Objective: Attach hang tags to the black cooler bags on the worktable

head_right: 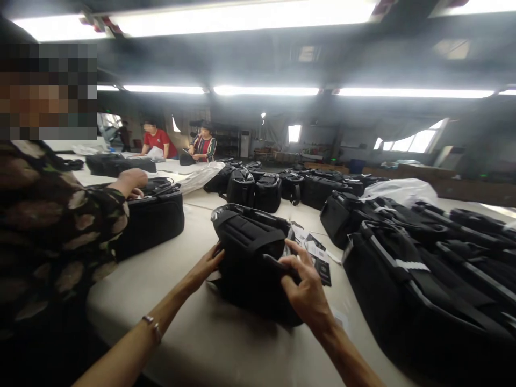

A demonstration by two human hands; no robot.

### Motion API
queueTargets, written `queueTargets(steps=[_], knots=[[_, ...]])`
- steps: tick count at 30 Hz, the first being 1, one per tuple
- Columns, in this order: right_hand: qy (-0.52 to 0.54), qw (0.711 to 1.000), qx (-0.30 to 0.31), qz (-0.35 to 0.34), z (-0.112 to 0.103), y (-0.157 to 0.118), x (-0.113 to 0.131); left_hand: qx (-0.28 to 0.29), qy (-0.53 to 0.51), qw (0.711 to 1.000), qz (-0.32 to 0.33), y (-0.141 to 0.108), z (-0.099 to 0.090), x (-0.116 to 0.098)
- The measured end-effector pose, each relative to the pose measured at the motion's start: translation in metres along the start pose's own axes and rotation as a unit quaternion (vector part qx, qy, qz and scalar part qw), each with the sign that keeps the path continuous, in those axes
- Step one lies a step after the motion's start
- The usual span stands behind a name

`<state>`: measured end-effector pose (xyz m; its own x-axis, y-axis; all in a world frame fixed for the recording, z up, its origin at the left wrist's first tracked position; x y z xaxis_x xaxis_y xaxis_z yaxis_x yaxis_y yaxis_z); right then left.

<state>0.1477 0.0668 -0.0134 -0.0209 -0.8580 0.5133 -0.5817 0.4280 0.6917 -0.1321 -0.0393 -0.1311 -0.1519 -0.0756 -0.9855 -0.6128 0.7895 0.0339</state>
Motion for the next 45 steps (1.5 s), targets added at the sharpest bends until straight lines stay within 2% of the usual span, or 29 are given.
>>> queueTargets(steps=[2, 3, 4, 5, 7, 8, 9, 10, 12, 14, 17, 19, 21, 22, 23, 25, 27, 30, 32, 33, 35, 37, 38, 39, 40, 42, 43, 44, 45], knots=[[0.060, 0.995, 0.082, -0.012, 0.016, -0.007, 0.038, -0.024, -0.018, 1.000, 0.001, 0.015, -0.007, -0.008], [0.091, 0.991, 0.099, -0.024, 0.017, -0.008, 0.052, -0.039, -0.023, 0.999, 0.001, 0.024, -0.012, -0.013], [0.111, 0.989, 0.087, -0.042, 0.011, -0.006, 0.060, -0.057, -0.027, 0.998, 0.001, 0.032, -0.019, -0.017], [0.113, 0.991, 0.045, -0.059, 0.000, -0.002, 0.059, -0.075, -0.030, 0.997, -0.001, 0.038, -0.026, -0.020], [0.074, 0.993, -0.060, -0.075, -0.026, 0.008, 0.038, -0.111, -0.039, 0.993, -0.006, 0.043, -0.040, -0.026], [0.051, 0.993, -0.081, -0.072, -0.031, 0.013, 0.021, -0.130, -0.047, 0.990, -0.006, 0.038, -0.047, -0.029], [0.032, 0.995, -0.072, -0.060, -0.030, 0.019, 0.002, -0.151, -0.057, 0.987, -0.001, 0.029, -0.053, -0.031], [0.016, 0.998, -0.038, -0.047, -0.022, 0.025, -0.017, -0.165, -0.069, 0.984, 0.008, 0.014, -0.058, -0.033], [-0.017, 0.997, 0.064, -0.046, 0.006, 0.033, -0.040, -0.167, -0.085, 0.981, 0.043, -0.027, -0.059, -0.039], [-0.040, 0.985, 0.150, -0.077, 0.036, 0.041, -0.043, -0.116, -0.066, 0.986, 0.101, -0.073, -0.044, -0.051], [-0.042, 0.959, 0.223, -0.168, 0.067, 0.058, -0.019, -0.089, 0.123, 0.968, 0.199, -0.128, -0.016, -0.079], [-0.049, 0.939, 0.251, -0.229, 0.076, 0.069, -0.001, -0.099, 0.241, 0.934, 0.243, -0.136, -0.006, -0.096], [-0.065, 0.925, 0.266, -0.263, 0.078, 0.075, 0.011, -0.108, 0.281, 0.918, 0.258, -0.118, -0.014, -0.107], [-0.073, 0.922, 0.270, -0.270, 0.079, 0.076, 0.016, -0.112, 0.271, 0.924, 0.247, -0.101, -0.025, -0.109], [-0.078, 0.921, 0.272, -0.269, 0.079, 0.075, 0.019, -0.112, 0.246, 0.937, 0.222, -0.082, -0.039, -0.106], [-0.073, 0.926, 0.271, -0.253, 0.080, 0.071, 0.027, -0.101, 0.169, 0.972, 0.128, -0.044, -0.069, -0.085], [-0.063, 0.932, 0.275, -0.229, 0.084, 0.066, 0.032, -0.054, 0.127, 0.990, 0.039, -0.022, -0.081, -0.055], [-0.083, 0.936, 0.284, -0.190, 0.093, 0.064, 0.032, 0.020, 0.133, 0.991, -0.026, -0.022, -0.076, -0.018], [-0.107, 0.940, 0.281, -0.163, 0.095, 0.068, 0.026, 0.046, 0.120, 0.990, -0.049, -0.037, -0.075, -0.006], [-0.116, 0.942, 0.277, -0.151, 0.096, 0.070, 0.022, 0.049, 0.094, 0.993, -0.054, -0.046, -0.079, -0.007], [-0.124, 0.944, 0.275, -0.134, 0.097, 0.075, 0.016, 0.026, 0.011, 0.999, -0.032, -0.060, -0.101, -0.029], [-0.105, 0.943, 0.287, -0.134, 0.097, 0.079, 0.014, -0.014, -0.038, 0.999, 0.025, -0.067, -0.133, -0.069], [-0.086, 0.943, 0.292, -0.137, 0.095, 0.081, 0.015, -0.015, 0.000, 0.999, 0.047, -0.066, -0.144, -0.091], [-0.064, 0.944, 0.293, -0.140, 0.092, 0.084, 0.017, -0.009, 0.098, 0.993, 0.059, -0.061, -0.151, -0.112], [-0.043, 0.946, 0.289, -0.142, 0.086, 0.087, 0.019, -0.007, 0.237, 0.969, 0.063, -0.054, -0.155, -0.130], [-0.011, 0.952, 0.269, -0.146, 0.070, 0.095, 0.026, -0.061, 0.492, 0.866, 0.068, -0.034, -0.165, -0.163], [-0.001, 0.953, 0.263, -0.151, 0.063, 0.096, 0.031, -0.100, 0.562, 0.818, 0.073, -0.023, -0.169, -0.181], [0.006, 0.951, 0.265, -0.156, 0.057, 0.095, 0.037, -0.139, 0.599, 0.784, 0.083, -0.013, -0.170, -0.198], [0.009, 0.948, 0.273, -0.163, 0.054, 0.091, 0.044, -0.168, 0.608, 0.770, 0.097, -0.004, -0.168, -0.214]])
Point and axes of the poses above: each hand's wrist, its own y-axis towards the middle knuckle, its own z-axis out of the palm, x = y × z, the point moved 9 cm from there along y, towards the middle knuckle, and after that the axes turned 5 degrees about -z, right-handed, at the moved point
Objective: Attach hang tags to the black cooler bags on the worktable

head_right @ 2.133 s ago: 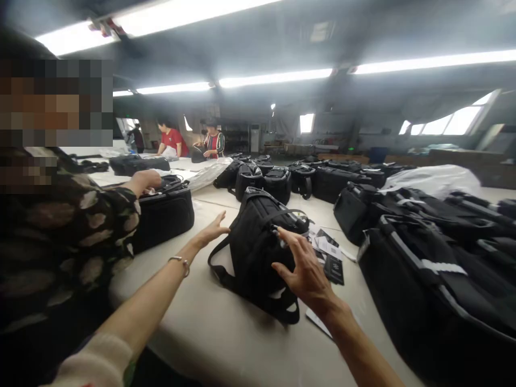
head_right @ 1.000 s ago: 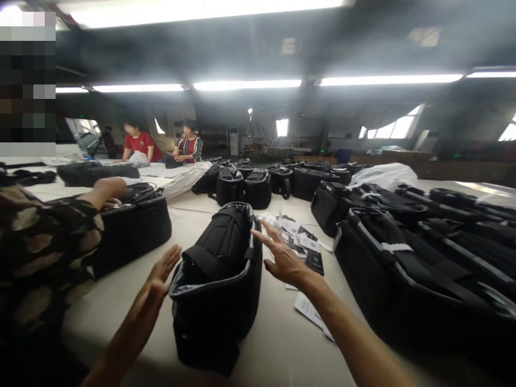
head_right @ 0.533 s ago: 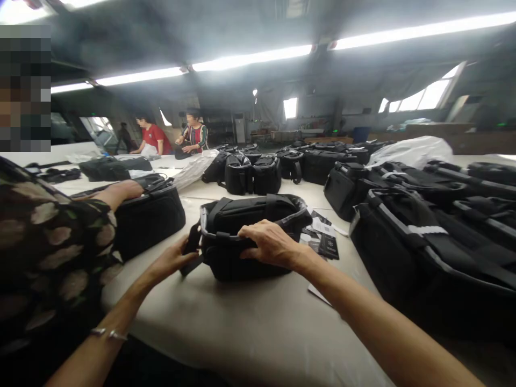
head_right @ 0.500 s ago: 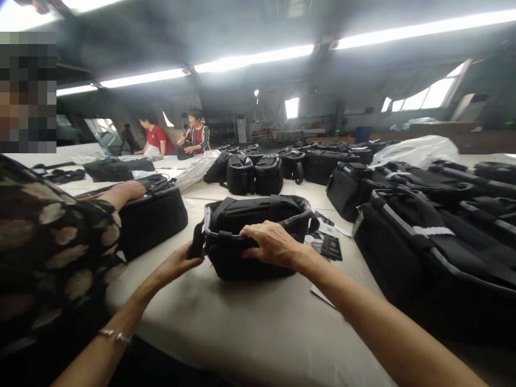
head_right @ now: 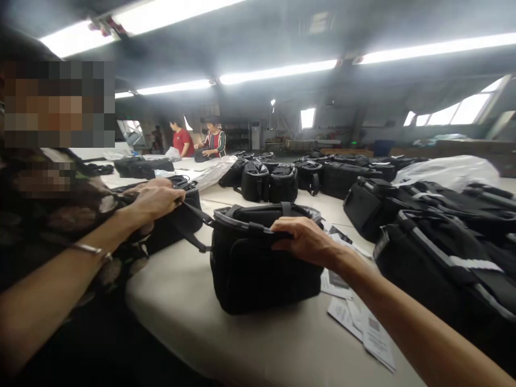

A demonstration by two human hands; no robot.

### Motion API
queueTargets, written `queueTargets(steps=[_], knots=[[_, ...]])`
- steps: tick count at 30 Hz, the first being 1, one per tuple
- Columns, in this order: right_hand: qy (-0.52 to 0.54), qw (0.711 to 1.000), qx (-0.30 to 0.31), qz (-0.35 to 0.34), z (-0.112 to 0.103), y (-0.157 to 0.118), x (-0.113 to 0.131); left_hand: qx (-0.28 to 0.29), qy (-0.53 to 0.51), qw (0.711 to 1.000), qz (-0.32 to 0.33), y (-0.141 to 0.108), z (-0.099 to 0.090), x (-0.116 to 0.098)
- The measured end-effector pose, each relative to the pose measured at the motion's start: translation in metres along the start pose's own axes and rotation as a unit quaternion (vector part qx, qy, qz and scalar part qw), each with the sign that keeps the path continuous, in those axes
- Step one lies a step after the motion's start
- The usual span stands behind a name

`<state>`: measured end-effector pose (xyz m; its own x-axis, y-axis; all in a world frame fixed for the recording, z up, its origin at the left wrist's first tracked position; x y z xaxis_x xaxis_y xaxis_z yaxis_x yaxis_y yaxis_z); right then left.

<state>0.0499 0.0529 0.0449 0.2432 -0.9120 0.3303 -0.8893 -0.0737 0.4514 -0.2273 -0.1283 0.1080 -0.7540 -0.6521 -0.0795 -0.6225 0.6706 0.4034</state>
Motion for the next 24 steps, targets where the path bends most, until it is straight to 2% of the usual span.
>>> queueTargets(steps=[2, 4, 7, 10, 11, 13, 16, 18, 20, 22, 23, 24], knots=[[-0.002, 0.999, 0.033, -0.017, 0.009, -0.008, 0.020, -0.058, -0.006, 0.998, 0.007, 0.025, -0.020, -0.020], [-0.017, 0.997, 0.067, -0.026, 0.030, -0.019, 0.039, -0.118, -0.021, 0.993, 0.016, 0.048, -0.042, -0.042], [-0.055, 0.994, 0.097, -0.011, 0.061, -0.031, 0.056, -0.160, -0.067, 0.985, 0.003, 0.082, -0.073, -0.067], [-0.057, 0.994, 0.096, 0.002, 0.067, -0.030, 0.060, -0.126, -0.133, 0.983, -0.005, 0.113, -0.096, -0.089], [-0.043, 0.996, 0.078, 0.007, 0.060, -0.026, 0.058, -0.101, -0.164, 0.981, 0.005, 0.120, -0.101, -0.098], [-0.024, 0.999, 0.008, 0.031, 0.030, -0.015, 0.047, -0.020, -0.258, 0.965, 0.049, 0.125, -0.103, -0.122], [-0.085, 0.987, -0.100, 0.091, -0.023, -0.004, 0.020, 0.132, -0.366, 0.912, 0.134, 0.101, -0.088, -0.160], [-0.160, 0.970, -0.133, 0.122, -0.046, -0.004, 0.005, 0.204, -0.345, 0.900, 0.175, 0.069, -0.064, -0.173], [-0.194, 0.961, -0.138, 0.140, -0.057, -0.007, -0.007, 0.264, -0.298, 0.896, 0.195, 0.033, -0.025, -0.175], [-0.185, 0.967, -0.113, 0.134, -0.056, -0.009, -0.017, 0.337, -0.259, 0.884, 0.197, -0.001, 0.021, -0.171], [-0.171, 0.973, -0.089, 0.127, -0.053, -0.009, -0.022, 0.351, -0.231, 0.886, 0.197, -0.012, 0.040, -0.168], [-0.152, 0.979, -0.061, 0.122, -0.049, -0.006, -0.028, 0.340, -0.210, 0.895, 0.196, -0.017, 0.053, -0.165]])
Point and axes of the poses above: each hand's wrist, its own y-axis towards the middle knuckle, its own z-axis out of the palm, x = y × z, the point moved 9 cm from there along y, towards the middle knuckle, and after that the axes turned 5 degrees about -z, right-handed, at the moved point
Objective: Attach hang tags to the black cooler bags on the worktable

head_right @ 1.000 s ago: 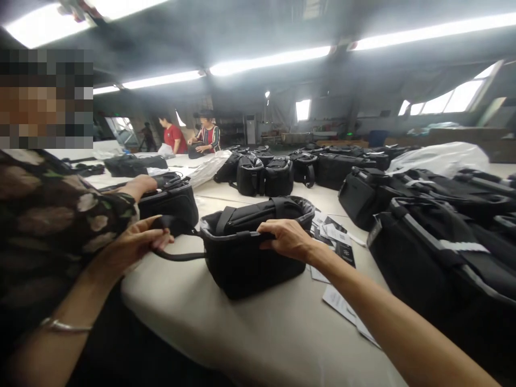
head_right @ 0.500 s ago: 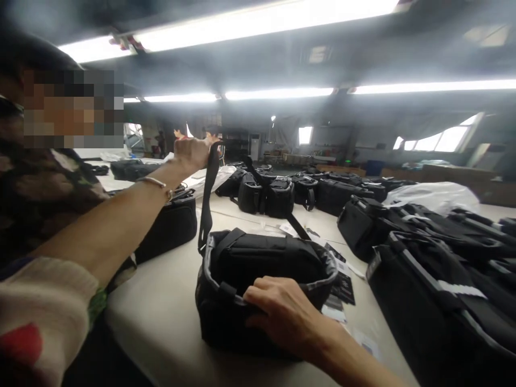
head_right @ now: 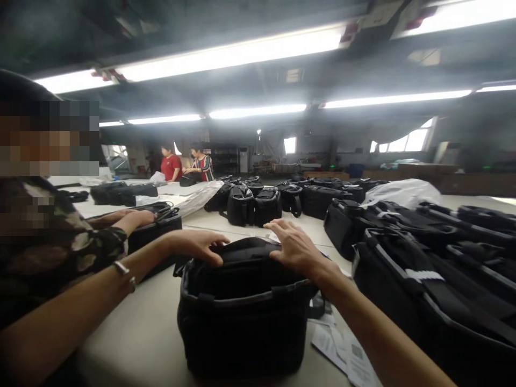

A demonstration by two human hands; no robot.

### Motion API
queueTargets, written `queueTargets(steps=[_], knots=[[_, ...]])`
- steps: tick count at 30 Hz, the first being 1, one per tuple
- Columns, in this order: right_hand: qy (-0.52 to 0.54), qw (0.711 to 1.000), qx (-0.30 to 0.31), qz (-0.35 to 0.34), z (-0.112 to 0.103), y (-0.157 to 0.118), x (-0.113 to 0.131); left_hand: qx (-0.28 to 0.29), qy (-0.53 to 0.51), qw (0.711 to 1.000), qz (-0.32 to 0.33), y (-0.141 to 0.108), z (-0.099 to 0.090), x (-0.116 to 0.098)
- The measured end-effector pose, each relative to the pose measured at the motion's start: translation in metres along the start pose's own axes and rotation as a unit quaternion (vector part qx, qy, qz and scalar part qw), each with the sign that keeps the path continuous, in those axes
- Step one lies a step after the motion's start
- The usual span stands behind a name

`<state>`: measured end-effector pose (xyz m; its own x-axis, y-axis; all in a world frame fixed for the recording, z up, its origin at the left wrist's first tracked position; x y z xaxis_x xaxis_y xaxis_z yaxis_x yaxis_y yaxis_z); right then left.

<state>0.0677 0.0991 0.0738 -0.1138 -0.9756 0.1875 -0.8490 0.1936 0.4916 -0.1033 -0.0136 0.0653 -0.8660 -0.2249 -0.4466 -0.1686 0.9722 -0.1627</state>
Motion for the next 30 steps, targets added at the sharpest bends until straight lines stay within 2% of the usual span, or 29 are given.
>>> queueTargets(steps=[2, 4, 7, 11, 14, 17, 19, 20, 23, 25, 27, 30], knots=[[0.065, 0.995, 0.081, 0.006, 0.016, 0.011, -0.011, -0.028, 0.029, 0.999, -0.015, 0.005, 0.009, 0.011], [0.138, 0.978, 0.152, 0.032, 0.032, 0.027, -0.023, -0.041, 0.035, 0.998, -0.028, 0.012, 0.007, 0.018], [0.176, 0.960, 0.214, 0.046, 0.053, 0.057, -0.029, -0.028, 0.050, 0.997, -0.050, 0.024, 0.001, 0.025], [0.181, 0.950, 0.255, 0.008, 0.085, 0.090, -0.008, -0.052, 0.062, 0.996, -0.050, 0.036, -0.005, 0.028], [0.187, 0.947, 0.261, -0.025, 0.104, 0.106, 0.014, -0.133, 0.027, 0.991, 0.004, 0.034, -0.022, 0.015], [0.165, 0.954, 0.250, -0.031, 0.104, 0.116, 0.020, -0.201, -0.029, 0.977, 0.057, 0.019, -0.046, 0.004], [0.121, 0.968, 0.217, -0.021, 0.085, 0.120, 0.011, -0.217, -0.068, 0.971, 0.072, 0.008, -0.059, 0.006], [0.089, 0.977, 0.191, -0.013, 0.070, 0.121, 0.004, -0.222, -0.084, 0.969, 0.074, 0.003, -0.063, 0.010], [-0.036, 0.996, 0.085, 0.020, -0.001, 0.120, -0.019, -0.247, -0.097, 0.961, 0.076, -0.008, -0.071, 0.024], [-0.122, 0.991, 0.019, 0.043, -0.055, 0.115, -0.026, -0.270, -0.090, 0.956, 0.070, -0.010, -0.071, 0.032], [-0.190, 0.980, -0.018, 0.063, -0.105, 0.110, -0.024, -0.269, -0.096, 0.956, 0.060, -0.006, -0.066, 0.036], [-0.241, 0.966, -0.005, 0.093, -0.158, 0.106, -0.016, -0.247, -0.125, 0.959, 0.066, 0.006, -0.056, 0.036]])
Point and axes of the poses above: each hand's wrist, its own y-axis towards the middle knuckle, its own z-axis out of the palm, x = y × z, the point moved 9 cm from there along y, towards the middle knuckle, and after that the axes turned 5 degrees about -z, right-handed, at the moved point
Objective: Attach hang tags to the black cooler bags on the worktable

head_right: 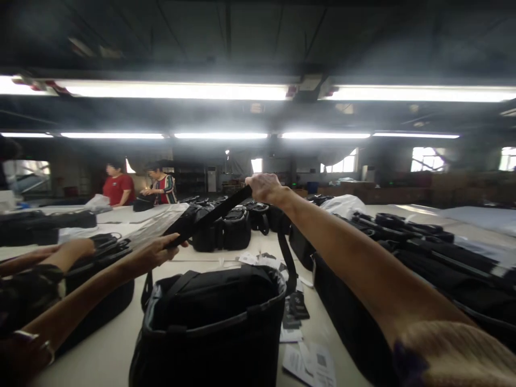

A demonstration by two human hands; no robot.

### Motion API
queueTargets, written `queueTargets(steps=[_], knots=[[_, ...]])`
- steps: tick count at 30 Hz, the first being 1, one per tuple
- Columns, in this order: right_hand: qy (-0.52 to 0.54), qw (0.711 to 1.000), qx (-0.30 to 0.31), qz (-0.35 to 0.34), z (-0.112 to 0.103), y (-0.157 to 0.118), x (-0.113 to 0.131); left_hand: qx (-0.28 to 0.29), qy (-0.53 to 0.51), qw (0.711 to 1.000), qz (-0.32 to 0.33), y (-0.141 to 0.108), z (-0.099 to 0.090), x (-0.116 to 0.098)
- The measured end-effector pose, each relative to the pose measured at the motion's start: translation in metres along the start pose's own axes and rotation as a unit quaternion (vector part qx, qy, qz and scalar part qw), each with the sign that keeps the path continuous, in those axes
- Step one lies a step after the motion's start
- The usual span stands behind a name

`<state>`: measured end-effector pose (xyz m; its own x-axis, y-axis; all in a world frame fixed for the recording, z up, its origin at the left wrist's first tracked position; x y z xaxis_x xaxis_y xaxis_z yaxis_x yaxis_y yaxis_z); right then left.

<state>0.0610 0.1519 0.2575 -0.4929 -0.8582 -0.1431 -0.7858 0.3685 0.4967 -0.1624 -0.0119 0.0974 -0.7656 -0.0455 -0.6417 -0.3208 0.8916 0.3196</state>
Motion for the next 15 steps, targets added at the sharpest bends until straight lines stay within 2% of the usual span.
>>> queueTargets(steps=[2, 5, 7, 9, 11, 15], knots=[[-0.007, 0.999, 0.047, 0.008, -0.022, -0.001, -0.008, 0.002, -0.020, 1.000, 0.004, 0.005, 0.003, 0.004], [0.012, 0.993, 0.114, 0.015, -0.050, -0.007, -0.021, -0.003, -0.045, 0.999, -0.024, 0.009, 0.000, 0.022], [0.036, 0.992, 0.122, 0.003, -0.072, -0.014, -0.025, -0.002, -0.052, 0.998, -0.042, 0.007, -0.004, 0.033], [0.070, 0.990, 0.120, -0.021, -0.094, -0.022, -0.022, 0.008, -0.057, 0.997, -0.048, 0.002, -0.008, 0.034], [0.121, 0.984, 0.130, -0.034, -0.111, -0.031, -0.016, 0.032, -0.076, 0.996, -0.044, -0.003, -0.010, 0.025], [0.170, 0.970, 0.165, -0.047, -0.128, -0.038, 0.003, 0.068, -0.183, 0.981, -0.007, -0.007, -0.021, -0.013]])
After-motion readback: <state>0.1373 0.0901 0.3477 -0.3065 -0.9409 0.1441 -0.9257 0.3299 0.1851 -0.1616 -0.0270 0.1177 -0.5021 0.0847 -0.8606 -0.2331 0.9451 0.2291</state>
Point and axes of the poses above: each hand's wrist, its own y-axis towards the middle knuckle, its own z-axis out of the palm, x = y × z, the point moved 9 cm from there along y, towards the middle knuckle, and after that the axes turned 5 degrees about -z, right-handed, at the moved point
